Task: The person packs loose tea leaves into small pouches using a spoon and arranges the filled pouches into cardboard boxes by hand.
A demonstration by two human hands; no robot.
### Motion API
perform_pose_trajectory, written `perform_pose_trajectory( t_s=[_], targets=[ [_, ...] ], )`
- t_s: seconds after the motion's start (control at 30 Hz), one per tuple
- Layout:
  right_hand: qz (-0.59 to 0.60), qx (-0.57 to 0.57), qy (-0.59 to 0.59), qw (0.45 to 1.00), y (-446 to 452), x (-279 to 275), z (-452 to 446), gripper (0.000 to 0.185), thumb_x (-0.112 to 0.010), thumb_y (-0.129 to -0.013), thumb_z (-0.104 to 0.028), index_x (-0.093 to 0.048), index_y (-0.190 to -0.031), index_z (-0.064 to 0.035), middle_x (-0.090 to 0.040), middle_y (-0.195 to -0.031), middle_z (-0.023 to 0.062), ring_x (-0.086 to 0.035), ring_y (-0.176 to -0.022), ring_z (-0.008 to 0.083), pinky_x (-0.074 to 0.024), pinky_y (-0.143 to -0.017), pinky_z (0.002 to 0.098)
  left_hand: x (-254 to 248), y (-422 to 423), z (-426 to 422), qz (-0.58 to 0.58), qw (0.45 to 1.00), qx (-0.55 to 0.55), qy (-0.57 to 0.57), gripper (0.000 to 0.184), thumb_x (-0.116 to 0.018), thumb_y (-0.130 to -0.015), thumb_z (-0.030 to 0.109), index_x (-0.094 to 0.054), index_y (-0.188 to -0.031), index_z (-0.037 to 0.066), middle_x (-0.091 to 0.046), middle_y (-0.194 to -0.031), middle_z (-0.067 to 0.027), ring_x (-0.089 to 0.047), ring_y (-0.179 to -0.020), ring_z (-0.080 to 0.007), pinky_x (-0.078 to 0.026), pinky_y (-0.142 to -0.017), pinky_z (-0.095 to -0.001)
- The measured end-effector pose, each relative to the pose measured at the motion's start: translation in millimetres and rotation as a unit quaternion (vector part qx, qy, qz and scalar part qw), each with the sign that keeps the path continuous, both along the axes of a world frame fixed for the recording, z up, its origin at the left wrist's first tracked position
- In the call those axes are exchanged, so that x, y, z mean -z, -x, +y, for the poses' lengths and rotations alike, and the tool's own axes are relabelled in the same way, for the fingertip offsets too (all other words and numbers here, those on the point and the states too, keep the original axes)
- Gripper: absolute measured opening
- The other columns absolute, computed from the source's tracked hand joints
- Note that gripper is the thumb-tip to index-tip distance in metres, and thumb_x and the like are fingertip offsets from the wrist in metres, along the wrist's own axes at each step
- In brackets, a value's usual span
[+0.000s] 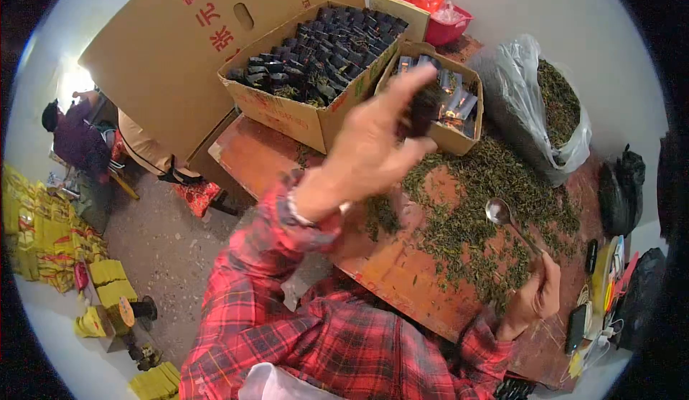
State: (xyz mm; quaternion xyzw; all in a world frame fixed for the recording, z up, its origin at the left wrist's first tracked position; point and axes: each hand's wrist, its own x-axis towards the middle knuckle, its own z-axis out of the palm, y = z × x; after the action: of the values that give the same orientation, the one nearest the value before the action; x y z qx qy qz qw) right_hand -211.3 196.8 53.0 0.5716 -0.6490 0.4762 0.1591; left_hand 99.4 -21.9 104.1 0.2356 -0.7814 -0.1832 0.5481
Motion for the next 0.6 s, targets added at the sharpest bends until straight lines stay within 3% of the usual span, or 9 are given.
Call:
perform_pose_trajectory(
  t_s=[0.07,0.13,0.23,0.6],
  targets=[
    [-0.005,0.002,0.004,1.000,2.5,5.8,-2.2,0.015,-0.063,-0.102,0.007,-0.074,-0.112,0.0052,-0.072,-0.096,0.0064,-0.065,-0.083,0.0131,-0.0549,-0.077,0.0267,-10.3,-25.1,-10.1,0.031,0.998,0.005,-0.063,0.083,-0.080,-0.082,0.002,-0.044,-0.155,0.012,-0.071,-0.123,-0.0161,-0.073,-0.108,-0.0233,-0.059,-0.095,-0.0360],
    [-0.019,0.006,0.003,1.000,1.8,8.4,-5.6,0.014,-0.063,-0.103,0.005,-0.074,-0.112,0.0053,-0.072,-0.095,0.0062,-0.065,-0.083,0.0125,-0.0549,-0.077,0.0263,-30.9,-51.4,-14.1,0.010,0.996,-0.068,-0.049,0.082,-0.081,-0.083,0.000,-0.044,-0.155,0.013,-0.071,-0.114,-0.0109,-0.072,-0.100,-0.0169,-0.060,-0.089,-0.0334],
    [-0.026,0.006,0.001,1.000,4.0,15.3,-7.0,0.013,-0.063,-0.103,0.004,-0.074,-0.111,0.0047,-0.072,-0.095,0.0062,-0.065,-0.081,0.0120,-0.0544,-0.075,0.0262,-47.6,-86.3,-32.2,0.035,0.993,-0.085,-0.069,0.079,-0.079,-0.087,0.000,-0.043,-0.156,0.013,-0.070,-0.113,-0.0085,-0.070,-0.096,-0.0146,-0.060,-0.085,-0.0308],
    [-0.018,0.014,0.008,1.000,17.4,37.5,-10.2,0.017,-0.065,-0.101,0.005,-0.076,-0.113,0.0011,-0.071,-0.088,0.0057,-0.065,-0.078,0.0121,-0.0519,-0.071,0.0252,-35.9,-139.8,-84.5,-0.051,0.970,-0.212,-0.107,0.073,-0.078,-0.091,0.010,-0.045,-0.156,0.016,-0.074,-0.112,-0.0133,-0.073,-0.099,-0.0192,-0.060,-0.089,-0.0347]
  ],
)
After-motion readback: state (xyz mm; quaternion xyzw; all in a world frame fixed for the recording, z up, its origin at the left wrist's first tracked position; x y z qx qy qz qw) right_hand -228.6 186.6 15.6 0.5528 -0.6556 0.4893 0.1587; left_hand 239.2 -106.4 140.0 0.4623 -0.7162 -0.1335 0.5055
